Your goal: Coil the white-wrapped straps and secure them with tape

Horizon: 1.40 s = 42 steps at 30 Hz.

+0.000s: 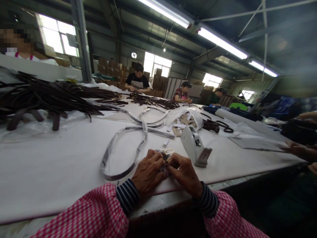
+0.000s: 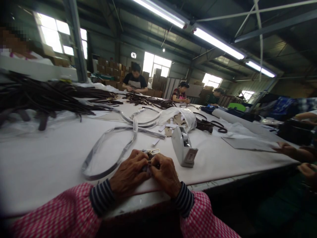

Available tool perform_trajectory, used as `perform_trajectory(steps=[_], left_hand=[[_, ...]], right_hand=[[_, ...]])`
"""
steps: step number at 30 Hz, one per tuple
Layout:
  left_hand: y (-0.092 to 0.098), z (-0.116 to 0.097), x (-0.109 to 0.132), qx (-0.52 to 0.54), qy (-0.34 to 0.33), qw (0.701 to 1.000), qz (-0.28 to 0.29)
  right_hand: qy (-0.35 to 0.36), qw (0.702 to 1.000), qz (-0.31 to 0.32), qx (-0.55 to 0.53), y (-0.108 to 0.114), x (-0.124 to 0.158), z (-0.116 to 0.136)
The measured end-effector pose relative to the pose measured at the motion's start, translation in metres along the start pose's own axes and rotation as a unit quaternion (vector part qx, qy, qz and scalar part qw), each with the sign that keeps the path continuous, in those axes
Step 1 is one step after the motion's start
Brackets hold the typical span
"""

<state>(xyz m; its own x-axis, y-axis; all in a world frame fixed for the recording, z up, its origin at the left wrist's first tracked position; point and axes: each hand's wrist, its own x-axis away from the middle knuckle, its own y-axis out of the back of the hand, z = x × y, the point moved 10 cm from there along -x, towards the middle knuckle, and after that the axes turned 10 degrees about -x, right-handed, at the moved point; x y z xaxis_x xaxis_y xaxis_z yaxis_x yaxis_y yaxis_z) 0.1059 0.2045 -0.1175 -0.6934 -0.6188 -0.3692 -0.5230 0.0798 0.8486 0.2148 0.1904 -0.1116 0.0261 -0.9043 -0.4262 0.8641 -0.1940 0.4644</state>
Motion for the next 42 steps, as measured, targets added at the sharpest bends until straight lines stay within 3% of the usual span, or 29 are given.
perform_trajectory(steps=[3,7,10,14,17,21,24,28,32,35,38,42], left_hand=[[-0.003,0.001,-0.003,0.016,-0.002,1.000,0.016],[-0.003,0.001,-0.006,0.058,-0.015,0.998,0.009],[-0.002,0.000,-0.005,0.068,-0.028,0.997,-0.001],[-0.001,0.003,-0.004,0.067,-0.013,0.998,-0.002],[-0.003,0.005,-0.004,0.064,-0.008,0.998,0.010],[-0.004,0.005,-0.005,0.078,-0.020,0.997,0.023],[-0.002,0.004,-0.004,0.083,-0.020,0.996,0.022],[-0.001,0.003,-0.001,0.060,-0.024,0.998,0.015],[-0.002,-0.001,-0.001,0.029,-0.046,0.998,0.008],[-0.005,0.004,-0.004,0.014,-0.013,1.000,0.015],[-0.006,0.006,-0.005,0.011,0.012,1.000,0.013],[-0.008,0.008,-0.006,0.012,0.017,1.000,0.014]], right_hand=[[-0.009,0.999,0.034,0.028,-0.001,-0.005,0.006],[-0.006,0.989,0.134,0.060,-0.008,-0.021,0.024],[-0.004,0.962,0.229,0.146,-0.019,-0.033,0.032],[0.028,0.923,0.297,0.243,-0.031,-0.045,0.038],[0.020,0.912,0.350,0.215,-0.039,-0.048,0.035],[-0.086,0.886,0.437,0.126,-0.045,-0.048,0.017],[-0.057,0.869,0.471,0.138,-0.049,-0.050,0.021],[0.087,0.854,0.439,0.264,-0.051,-0.046,0.037],[0.182,0.846,0.361,0.348,-0.053,-0.022,0.045],[0.264,0.840,0.290,0.376,-0.054,0.001,0.052],[0.268,0.856,0.228,0.379,-0.050,0.010,0.051],[0.195,0.914,0.176,0.310,-0.037,0.013,0.043]])
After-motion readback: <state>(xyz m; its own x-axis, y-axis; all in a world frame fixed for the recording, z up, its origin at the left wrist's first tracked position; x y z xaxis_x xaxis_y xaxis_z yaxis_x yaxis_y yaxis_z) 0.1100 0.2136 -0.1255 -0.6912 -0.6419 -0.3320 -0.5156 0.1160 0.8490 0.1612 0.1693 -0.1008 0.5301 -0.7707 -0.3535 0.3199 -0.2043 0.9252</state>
